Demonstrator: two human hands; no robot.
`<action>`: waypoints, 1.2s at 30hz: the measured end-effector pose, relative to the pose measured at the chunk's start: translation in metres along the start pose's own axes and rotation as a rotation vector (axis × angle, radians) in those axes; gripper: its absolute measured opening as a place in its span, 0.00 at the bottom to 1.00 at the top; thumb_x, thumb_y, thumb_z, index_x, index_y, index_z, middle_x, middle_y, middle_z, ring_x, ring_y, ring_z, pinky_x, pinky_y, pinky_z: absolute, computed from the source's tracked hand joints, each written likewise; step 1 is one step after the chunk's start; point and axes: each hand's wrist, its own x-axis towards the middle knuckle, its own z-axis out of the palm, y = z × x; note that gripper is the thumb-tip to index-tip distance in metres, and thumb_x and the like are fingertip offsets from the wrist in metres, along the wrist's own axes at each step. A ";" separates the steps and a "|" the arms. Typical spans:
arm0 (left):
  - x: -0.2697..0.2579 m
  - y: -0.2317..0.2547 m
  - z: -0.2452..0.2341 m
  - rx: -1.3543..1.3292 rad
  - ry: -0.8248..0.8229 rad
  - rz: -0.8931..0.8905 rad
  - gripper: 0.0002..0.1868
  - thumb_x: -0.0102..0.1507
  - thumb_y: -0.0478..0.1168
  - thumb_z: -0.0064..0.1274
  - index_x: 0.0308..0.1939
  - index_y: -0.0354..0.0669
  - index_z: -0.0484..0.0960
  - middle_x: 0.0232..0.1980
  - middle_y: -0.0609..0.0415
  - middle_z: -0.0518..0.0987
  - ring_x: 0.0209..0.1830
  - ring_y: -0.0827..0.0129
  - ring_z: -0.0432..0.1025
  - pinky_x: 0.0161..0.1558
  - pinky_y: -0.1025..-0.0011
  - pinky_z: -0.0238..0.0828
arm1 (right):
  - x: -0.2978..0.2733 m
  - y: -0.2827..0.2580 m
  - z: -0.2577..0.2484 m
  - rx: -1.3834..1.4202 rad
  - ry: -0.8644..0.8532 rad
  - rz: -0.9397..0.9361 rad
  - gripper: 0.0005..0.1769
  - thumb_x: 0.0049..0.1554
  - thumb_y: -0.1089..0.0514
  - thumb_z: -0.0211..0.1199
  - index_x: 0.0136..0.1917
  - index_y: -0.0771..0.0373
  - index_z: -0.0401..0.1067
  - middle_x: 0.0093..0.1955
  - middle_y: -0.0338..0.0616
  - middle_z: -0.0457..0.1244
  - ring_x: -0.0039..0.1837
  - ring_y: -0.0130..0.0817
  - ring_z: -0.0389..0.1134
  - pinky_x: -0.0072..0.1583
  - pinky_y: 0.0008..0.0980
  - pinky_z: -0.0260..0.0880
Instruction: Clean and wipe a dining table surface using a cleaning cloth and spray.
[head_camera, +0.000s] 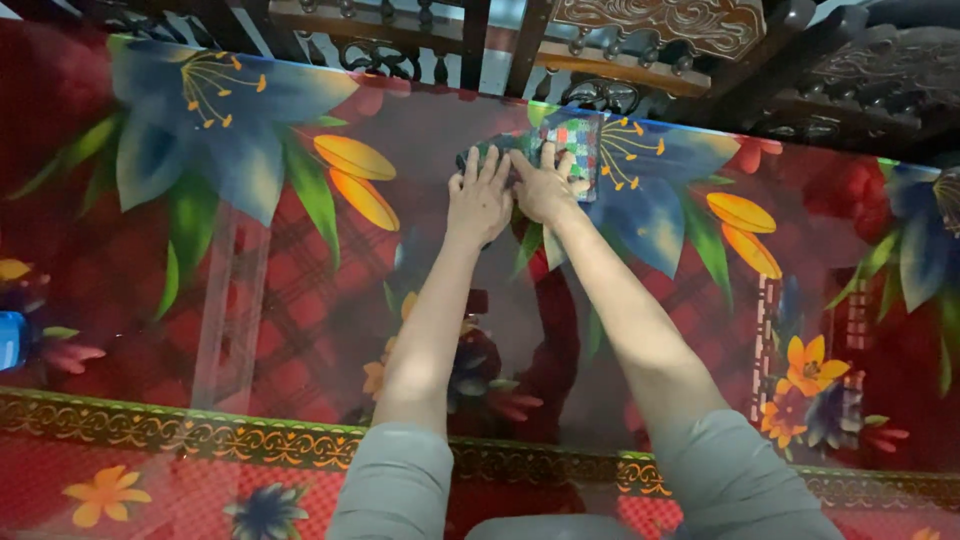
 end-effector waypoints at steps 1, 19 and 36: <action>-0.003 0.007 -0.007 -0.007 0.011 -0.048 0.29 0.74 0.48 0.33 0.80 0.60 0.58 0.85 0.57 0.51 0.84 0.54 0.42 0.68 0.54 0.50 | -0.001 0.001 0.000 0.022 0.003 -0.006 0.32 0.69 0.45 0.51 0.82 0.29 0.48 0.87 0.55 0.31 0.84 0.67 0.29 0.73 0.74 0.48; -0.176 0.076 -0.006 -0.012 -0.139 0.078 0.33 0.71 0.53 0.36 0.81 0.51 0.57 0.85 0.45 0.49 0.84 0.44 0.40 0.66 0.49 0.49 | -0.202 0.043 0.049 0.030 -0.039 -0.046 0.28 0.68 0.51 0.50 0.80 0.39 0.55 0.84 0.53 0.39 0.85 0.57 0.33 0.73 0.78 0.40; -0.078 0.103 0.029 -0.036 -0.096 0.263 0.32 0.70 0.48 0.40 0.79 0.53 0.61 0.84 0.49 0.51 0.84 0.46 0.40 0.65 0.45 0.52 | -0.107 0.129 0.059 0.178 0.152 0.047 0.18 0.60 0.42 0.59 0.63 0.35 0.67 0.60 0.41 0.61 0.68 0.50 0.61 0.64 0.57 0.57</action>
